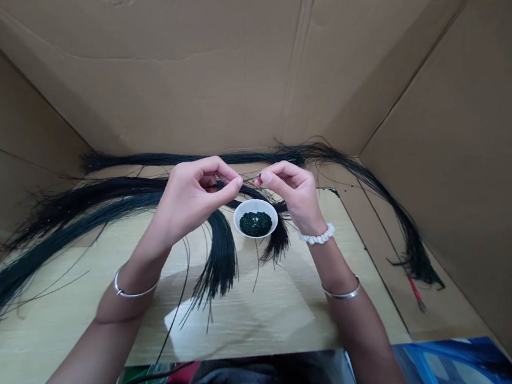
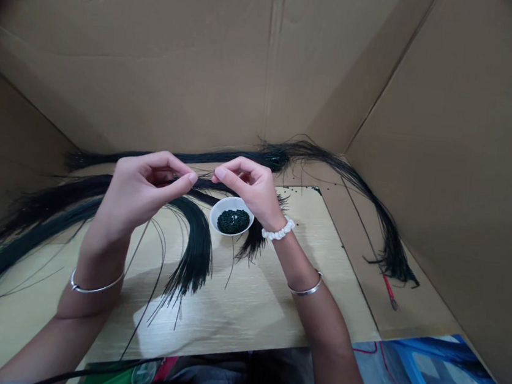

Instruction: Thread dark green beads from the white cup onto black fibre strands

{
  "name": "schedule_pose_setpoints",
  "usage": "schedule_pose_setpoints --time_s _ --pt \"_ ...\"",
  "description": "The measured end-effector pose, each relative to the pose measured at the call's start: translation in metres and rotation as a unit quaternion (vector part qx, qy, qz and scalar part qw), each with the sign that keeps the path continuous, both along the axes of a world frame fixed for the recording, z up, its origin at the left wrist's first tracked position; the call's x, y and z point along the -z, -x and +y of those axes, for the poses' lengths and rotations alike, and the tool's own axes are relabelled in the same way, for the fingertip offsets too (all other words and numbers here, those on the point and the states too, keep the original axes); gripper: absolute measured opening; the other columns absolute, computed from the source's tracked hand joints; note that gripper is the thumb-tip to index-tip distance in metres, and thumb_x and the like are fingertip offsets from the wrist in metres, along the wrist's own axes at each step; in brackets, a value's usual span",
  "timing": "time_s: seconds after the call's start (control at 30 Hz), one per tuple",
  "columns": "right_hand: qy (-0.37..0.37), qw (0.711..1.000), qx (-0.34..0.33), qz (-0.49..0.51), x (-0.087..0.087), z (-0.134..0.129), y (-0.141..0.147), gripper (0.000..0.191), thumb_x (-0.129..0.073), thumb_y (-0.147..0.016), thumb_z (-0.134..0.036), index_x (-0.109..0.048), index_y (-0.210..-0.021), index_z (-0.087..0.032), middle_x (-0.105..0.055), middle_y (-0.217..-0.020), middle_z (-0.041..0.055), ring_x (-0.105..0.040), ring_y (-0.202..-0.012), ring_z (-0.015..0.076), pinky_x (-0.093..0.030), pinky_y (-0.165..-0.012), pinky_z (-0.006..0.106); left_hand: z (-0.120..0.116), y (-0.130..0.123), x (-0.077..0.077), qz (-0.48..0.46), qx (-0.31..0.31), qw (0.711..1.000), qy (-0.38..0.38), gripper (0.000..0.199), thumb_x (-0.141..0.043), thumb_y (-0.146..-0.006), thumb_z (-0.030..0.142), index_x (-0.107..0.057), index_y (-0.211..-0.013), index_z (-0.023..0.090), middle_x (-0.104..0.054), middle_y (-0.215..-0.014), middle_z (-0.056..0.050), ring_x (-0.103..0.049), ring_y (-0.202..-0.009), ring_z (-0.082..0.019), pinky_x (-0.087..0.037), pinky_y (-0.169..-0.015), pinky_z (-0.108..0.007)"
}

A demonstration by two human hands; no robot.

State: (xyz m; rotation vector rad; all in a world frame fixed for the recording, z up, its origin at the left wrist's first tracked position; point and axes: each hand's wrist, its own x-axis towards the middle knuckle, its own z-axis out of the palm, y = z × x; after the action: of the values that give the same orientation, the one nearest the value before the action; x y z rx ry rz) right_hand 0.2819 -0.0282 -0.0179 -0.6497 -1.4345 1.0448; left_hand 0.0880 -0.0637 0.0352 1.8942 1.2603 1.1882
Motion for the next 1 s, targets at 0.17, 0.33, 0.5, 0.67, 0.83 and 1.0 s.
schedule_pose_setpoints --time_s 0.17,0.33,0.5,0.67,0.83,1.0 --pt "0.014 1.0 -0.014 -0.002 -0.004 -0.002 0.0 0.02 -0.078 -0.083 -0.039 -0.072 -0.081 -0.02 -0.075 -0.08 0.0002 -0.066 -0.076 0.0126 -0.052 -0.074 0.028 0.0 0.0 0.001 0.002 -0.005 1.0 -0.002 0.014 -0.073 -0.082 0.032 -0.069 -0.078 0.019 -0.072 -0.076 -0.002 -0.062 -0.064 -0.014 -0.046 -0.057 -0.024" --pt "0.071 0.996 -0.055 -0.019 -0.008 -0.003 -0.004 0.015 -0.076 -0.083 -0.034 -0.074 -0.085 -0.019 -0.075 -0.082 0.0009 -0.064 -0.076 0.0117 -0.049 -0.068 0.025 0.0 -0.001 0.003 0.018 -0.013 0.999 -0.027 0.013 -0.071 -0.083 0.033 -0.07 -0.079 0.02 -0.071 -0.074 -0.001 -0.057 -0.059 -0.012 -0.042 -0.054 -0.024" --pt "0.134 0.987 -0.085 -0.008 -0.009 -0.005 -0.004 0.014 -0.077 -0.081 -0.032 -0.074 -0.082 -0.018 -0.074 -0.079 0.0003 -0.054 -0.064 0.0084 -0.04 -0.056 0.022 -0.002 -0.004 0.004 0.049 -0.009 0.998 -0.047 0.011 -0.068 -0.085 0.03 -0.069 -0.079 0.021 -0.069 -0.071 0.0 -0.053 -0.056 -0.011 -0.038 -0.052 -0.024" --pt "0.122 0.99 -0.073 -0.022 -0.012 -0.008 -0.001 0.018 -0.075 -0.083 -0.036 -0.073 -0.077 -0.019 -0.074 -0.08 0.0002 -0.053 -0.063 0.0088 -0.04 -0.057 0.023 -0.002 -0.006 0.004 0.045 -0.008 0.998 -0.037 0.01 -0.068 -0.085 0.03 -0.07 -0.08 0.021 -0.071 -0.073 -0.001 -0.057 -0.059 -0.012 -0.041 -0.054 -0.024" --pt "0.051 0.997 -0.036 -0.04 -0.012 -0.006 -0.003 0.018 -0.073 -0.086 -0.039 -0.076 -0.092 -0.022 -0.075 -0.089 0.001 -0.066 -0.083 0.0129 -0.049 -0.072 0.026 0.002 -0.004 0.004 0.018 0.0 1.0 -0.02 0.011 -0.07 -0.083 0.031 -0.071 -0.081 0.02 -0.072 -0.076 -0.002 -0.059 -0.06 -0.012 -0.043 -0.055 -0.024" --pt "0.022 0.997 -0.024 -0.063 -0.009 -0.005 -0.002 0.02 -0.079 -0.081 -0.04 -0.076 -0.089 -0.021 -0.073 -0.084 0.0005 -0.065 -0.077 0.0136 -0.05 -0.071 0.029 0.005 -0.003 0.003 0.003 0.016 1.0 -0.001 0.012 -0.072 -0.082 0.03 -0.071 -0.081 0.018 -0.072 -0.075 -0.002 -0.061 -0.063 -0.013 -0.045 -0.056 -0.023"
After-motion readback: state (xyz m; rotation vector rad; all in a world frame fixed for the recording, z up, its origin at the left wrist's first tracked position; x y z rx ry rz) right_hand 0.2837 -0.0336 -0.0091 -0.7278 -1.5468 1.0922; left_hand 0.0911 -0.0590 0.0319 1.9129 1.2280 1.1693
